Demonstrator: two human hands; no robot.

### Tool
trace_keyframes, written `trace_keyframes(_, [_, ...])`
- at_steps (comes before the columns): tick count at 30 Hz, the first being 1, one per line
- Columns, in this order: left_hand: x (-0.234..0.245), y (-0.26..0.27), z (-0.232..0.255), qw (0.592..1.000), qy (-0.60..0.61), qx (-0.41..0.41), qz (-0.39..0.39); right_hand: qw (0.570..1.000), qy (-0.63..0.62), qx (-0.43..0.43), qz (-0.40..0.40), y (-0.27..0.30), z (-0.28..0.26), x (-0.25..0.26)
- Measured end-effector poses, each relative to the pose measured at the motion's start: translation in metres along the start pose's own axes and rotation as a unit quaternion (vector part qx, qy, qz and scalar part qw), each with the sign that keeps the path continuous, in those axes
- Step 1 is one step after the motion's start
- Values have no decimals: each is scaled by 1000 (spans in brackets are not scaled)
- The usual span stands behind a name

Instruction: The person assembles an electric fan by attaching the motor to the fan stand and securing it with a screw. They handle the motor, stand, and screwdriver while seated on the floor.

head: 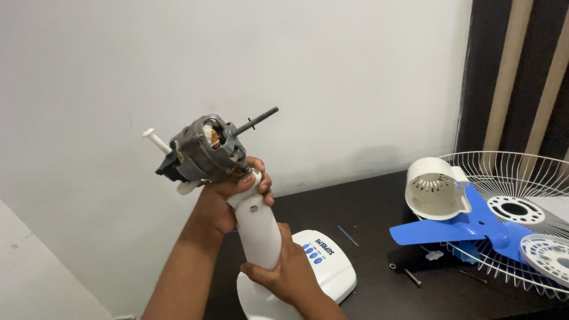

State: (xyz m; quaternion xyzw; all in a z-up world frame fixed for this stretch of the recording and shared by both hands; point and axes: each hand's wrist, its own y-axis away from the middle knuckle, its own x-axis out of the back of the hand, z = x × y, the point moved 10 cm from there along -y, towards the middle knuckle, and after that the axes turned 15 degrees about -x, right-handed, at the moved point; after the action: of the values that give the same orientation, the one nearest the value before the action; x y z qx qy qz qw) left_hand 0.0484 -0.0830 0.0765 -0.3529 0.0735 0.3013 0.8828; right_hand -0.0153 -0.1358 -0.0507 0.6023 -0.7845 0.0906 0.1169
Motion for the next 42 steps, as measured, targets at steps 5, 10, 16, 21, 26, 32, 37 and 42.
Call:
trace_keyframes(5, [2,-1,3,999,-41,-4,7,1000,-14,14,-2,2,-1,1])
trace_keyframes(10, [-2,-2,5,998,-55,-12,-11,1000,-10,28,-1,4,-4,2])
trace_keyframes(16, [-2,-5,-1,999,-36,-3,-24,1000,2,17,-2,2,1,3])
trace_keyframes(21, [-5,-3,1,999,5,-23,-46,999,-2,30,14,3,-1,5])
trace_keyframes(26, [-3,-3,3,999,-4,-29,-24,999,-16,39,11,3,-3,3])
trace_keyframes(32, [0,-3,2,1000,-17,-19,-5,1000,-10,19,12,2,0,2])
trace_keyframes(37, [-4,-4,2,999,-29,-21,-17,1000,1,27,14,4,-4,4])
trace_keyframes(42, [-3,0,2,999,-32,-14,-14,1000,9,17,20,8,-2,3])
